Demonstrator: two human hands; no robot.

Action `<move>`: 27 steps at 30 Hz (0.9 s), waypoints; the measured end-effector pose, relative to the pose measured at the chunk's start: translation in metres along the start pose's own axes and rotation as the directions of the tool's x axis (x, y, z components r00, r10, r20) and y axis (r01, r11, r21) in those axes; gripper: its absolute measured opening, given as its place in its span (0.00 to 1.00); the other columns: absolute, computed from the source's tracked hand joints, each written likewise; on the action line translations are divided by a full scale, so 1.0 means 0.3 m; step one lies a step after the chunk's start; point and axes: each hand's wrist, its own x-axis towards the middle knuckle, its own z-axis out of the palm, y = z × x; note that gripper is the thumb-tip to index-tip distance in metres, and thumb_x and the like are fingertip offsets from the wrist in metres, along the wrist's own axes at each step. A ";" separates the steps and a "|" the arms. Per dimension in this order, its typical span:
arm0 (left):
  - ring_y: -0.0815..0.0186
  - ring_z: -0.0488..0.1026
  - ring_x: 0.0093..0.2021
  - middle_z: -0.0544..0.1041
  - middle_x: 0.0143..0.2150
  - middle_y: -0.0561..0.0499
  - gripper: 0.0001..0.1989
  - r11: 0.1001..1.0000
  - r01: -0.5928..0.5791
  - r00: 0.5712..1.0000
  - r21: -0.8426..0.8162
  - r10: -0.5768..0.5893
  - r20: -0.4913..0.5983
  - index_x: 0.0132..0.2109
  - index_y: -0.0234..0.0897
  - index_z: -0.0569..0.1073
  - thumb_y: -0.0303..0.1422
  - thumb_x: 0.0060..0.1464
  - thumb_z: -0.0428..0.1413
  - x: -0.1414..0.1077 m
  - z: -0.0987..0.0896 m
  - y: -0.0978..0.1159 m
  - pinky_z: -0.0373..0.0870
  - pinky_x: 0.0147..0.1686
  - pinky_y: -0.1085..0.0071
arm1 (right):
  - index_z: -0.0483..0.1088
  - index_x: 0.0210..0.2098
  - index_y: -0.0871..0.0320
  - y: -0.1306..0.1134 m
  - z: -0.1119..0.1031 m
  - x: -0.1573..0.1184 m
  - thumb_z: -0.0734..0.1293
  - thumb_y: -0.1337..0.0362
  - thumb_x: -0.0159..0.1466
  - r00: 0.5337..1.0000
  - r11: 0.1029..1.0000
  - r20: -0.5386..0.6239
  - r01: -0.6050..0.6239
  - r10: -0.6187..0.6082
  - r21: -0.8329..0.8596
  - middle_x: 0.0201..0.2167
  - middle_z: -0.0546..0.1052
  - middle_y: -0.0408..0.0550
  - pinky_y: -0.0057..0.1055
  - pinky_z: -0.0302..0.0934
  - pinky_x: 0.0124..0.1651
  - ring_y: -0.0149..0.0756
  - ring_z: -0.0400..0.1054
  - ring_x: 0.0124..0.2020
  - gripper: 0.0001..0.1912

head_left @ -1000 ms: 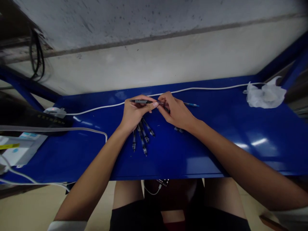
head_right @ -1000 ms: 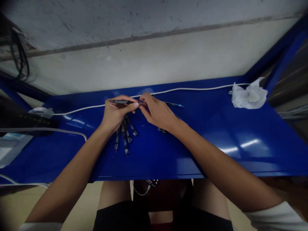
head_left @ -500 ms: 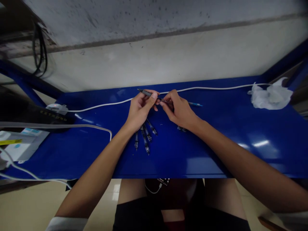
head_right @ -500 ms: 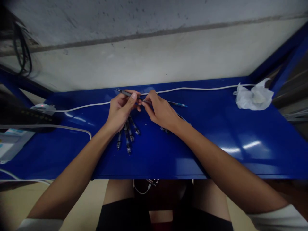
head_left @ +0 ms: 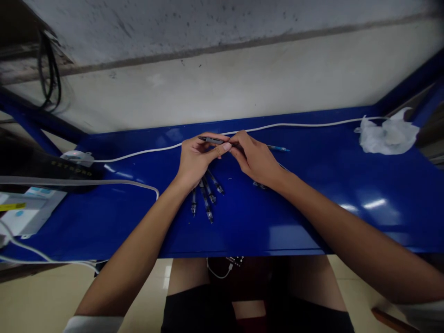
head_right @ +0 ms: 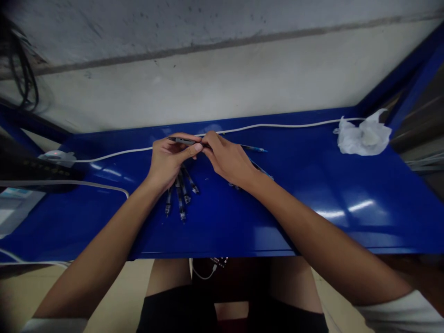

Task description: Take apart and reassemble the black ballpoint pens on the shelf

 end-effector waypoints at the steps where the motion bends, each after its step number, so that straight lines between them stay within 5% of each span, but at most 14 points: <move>1: 0.65 0.81 0.36 0.88 0.41 0.48 0.15 1.000 0.001 1.000 0.001 -0.001 -0.005 0.43 0.43 0.89 0.43 0.51 0.78 0.000 0.000 0.000 0.78 0.34 0.70 | 0.63 0.54 0.52 0.002 0.002 0.000 0.62 0.61 0.80 1.000 1.000 -0.011 0.004 -0.004 0.009 0.51 0.78 0.54 0.44 0.71 0.45 0.46 0.76 0.46 0.06; 13: 0.65 0.81 0.36 0.88 0.45 0.47 0.14 0.999 -0.007 0.999 -0.034 0.006 -0.033 0.42 0.43 0.89 0.42 0.50 0.79 0.004 -0.007 -0.009 0.78 0.34 0.69 | 0.66 0.55 0.51 -0.005 -0.012 0.012 0.57 0.58 0.82 0.996 0.998 -0.047 0.069 -0.070 -0.006 0.55 0.77 0.57 0.49 0.74 0.53 0.50 0.76 0.53 0.09; 20: 0.68 0.78 0.33 0.88 0.44 0.48 0.10 0.998 -0.013 1.000 -0.058 0.012 -0.027 0.42 0.43 0.90 0.41 0.56 0.76 0.001 0.004 0.000 0.76 0.32 0.70 | 0.63 0.55 0.52 0.003 -0.007 0.009 0.63 0.58 0.80 0.995 0.998 -0.071 0.065 -0.063 0.019 0.52 0.78 0.54 0.45 0.73 0.49 0.47 0.76 0.48 0.08; 27: 0.66 0.80 0.36 0.88 0.46 0.48 0.10 1.000 -0.024 0.999 -0.017 0.023 -0.030 0.42 0.45 0.90 0.42 0.55 0.76 -0.001 0.003 0.008 0.77 0.32 0.69 | 0.67 0.53 0.52 -0.004 -0.010 0.010 0.56 0.57 0.83 0.997 0.997 -0.036 0.071 -0.072 -0.025 0.50 0.80 0.54 0.44 0.72 0.50 0.46 0.77 0.48 0.10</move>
